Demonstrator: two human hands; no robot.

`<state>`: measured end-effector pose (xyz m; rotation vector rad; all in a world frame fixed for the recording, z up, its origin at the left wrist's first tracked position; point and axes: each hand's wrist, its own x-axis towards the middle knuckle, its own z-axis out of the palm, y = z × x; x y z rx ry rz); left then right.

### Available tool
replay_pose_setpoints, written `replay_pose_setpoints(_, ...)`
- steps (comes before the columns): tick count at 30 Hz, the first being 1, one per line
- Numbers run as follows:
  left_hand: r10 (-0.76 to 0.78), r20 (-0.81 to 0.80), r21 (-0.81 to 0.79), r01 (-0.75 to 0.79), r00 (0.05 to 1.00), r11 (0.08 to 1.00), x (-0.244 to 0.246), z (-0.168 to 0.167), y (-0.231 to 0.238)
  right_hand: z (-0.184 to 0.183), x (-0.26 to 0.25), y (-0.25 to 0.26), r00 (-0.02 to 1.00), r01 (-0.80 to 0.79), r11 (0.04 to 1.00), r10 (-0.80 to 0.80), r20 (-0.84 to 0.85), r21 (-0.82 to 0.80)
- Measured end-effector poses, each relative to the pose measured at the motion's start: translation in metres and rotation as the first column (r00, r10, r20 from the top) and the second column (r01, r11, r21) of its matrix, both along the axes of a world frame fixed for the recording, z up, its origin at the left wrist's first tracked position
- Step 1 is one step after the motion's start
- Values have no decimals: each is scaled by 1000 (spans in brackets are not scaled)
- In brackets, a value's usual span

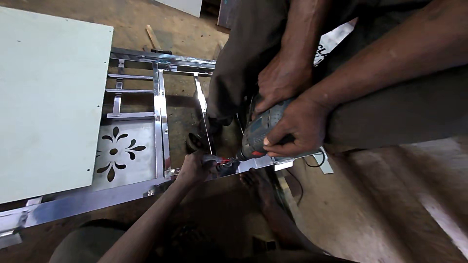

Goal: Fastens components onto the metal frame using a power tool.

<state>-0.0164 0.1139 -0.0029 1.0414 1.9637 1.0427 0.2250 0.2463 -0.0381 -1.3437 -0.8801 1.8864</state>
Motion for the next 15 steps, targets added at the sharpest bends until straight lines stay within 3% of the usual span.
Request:
replay_pose_setpoints(12,-29,-17,-33,28,999,999,0,5,6,1,-1,-1,999,22,1000,-23,-25,-14)
replay_pose_setpoints(15,37,84,-16,-36,996,999,-2,7,-5,1,-1,-2,1000,12,1000,-12,-15,-3)
